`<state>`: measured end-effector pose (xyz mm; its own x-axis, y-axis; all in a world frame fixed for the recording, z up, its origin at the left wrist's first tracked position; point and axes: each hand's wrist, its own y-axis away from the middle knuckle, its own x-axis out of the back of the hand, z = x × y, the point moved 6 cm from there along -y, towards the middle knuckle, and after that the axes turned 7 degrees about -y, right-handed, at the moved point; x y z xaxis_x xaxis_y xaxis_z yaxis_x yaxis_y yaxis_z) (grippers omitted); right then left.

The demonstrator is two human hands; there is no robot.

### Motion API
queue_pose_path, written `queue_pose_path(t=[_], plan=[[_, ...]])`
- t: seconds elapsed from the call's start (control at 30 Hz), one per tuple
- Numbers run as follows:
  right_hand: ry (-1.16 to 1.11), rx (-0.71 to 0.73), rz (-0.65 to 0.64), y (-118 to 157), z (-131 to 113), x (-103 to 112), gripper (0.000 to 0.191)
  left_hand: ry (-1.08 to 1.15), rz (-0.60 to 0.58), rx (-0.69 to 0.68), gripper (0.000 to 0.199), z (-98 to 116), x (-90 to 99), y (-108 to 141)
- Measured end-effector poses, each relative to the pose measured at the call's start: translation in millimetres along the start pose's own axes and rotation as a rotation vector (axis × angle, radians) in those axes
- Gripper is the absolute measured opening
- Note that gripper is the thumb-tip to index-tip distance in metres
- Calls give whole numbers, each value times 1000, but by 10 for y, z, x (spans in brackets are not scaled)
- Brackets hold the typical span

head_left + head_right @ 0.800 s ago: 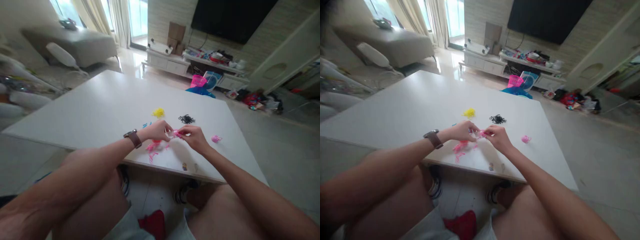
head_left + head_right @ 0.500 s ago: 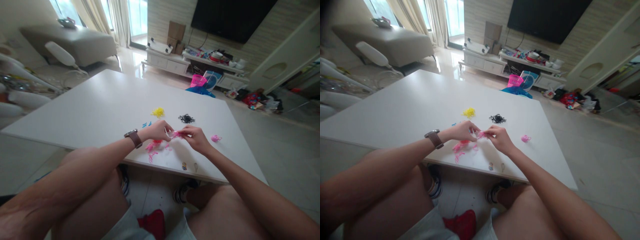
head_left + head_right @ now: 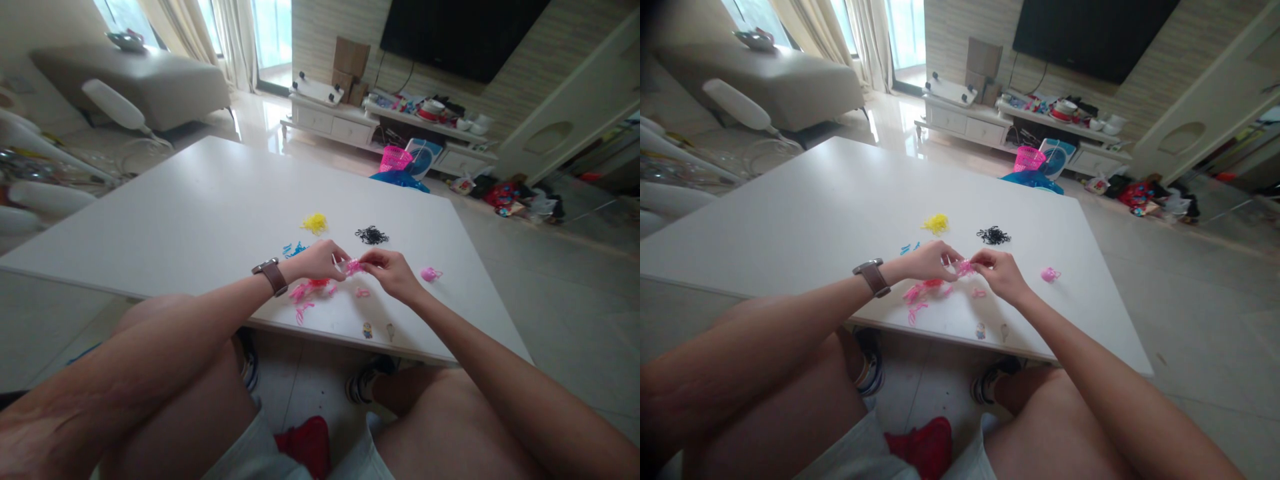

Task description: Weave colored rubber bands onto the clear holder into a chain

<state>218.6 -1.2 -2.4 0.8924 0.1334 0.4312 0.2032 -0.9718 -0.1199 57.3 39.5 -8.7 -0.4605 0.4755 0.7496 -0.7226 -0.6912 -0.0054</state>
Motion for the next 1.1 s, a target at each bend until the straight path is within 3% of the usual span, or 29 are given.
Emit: queue_pose_path(t=[0.2,0.3,0.77,0.97,1.1], plan=[[-179,-60,-160,-7,14,-82,18,38,-3,-8,40,33,13,21],[-254,-82,-167,-2,16,-114,24,47,-3,-23,40,56,10,19],[-247,45,168,-40,-261,155,38,159,42,-82,30,93,40,3],[-278,98,338,-42,-320,320,44,352,53,-122,18,191,124,35],[-275,109,356,-43,-331,361,42,334,104,-107,22,211,160,49]])
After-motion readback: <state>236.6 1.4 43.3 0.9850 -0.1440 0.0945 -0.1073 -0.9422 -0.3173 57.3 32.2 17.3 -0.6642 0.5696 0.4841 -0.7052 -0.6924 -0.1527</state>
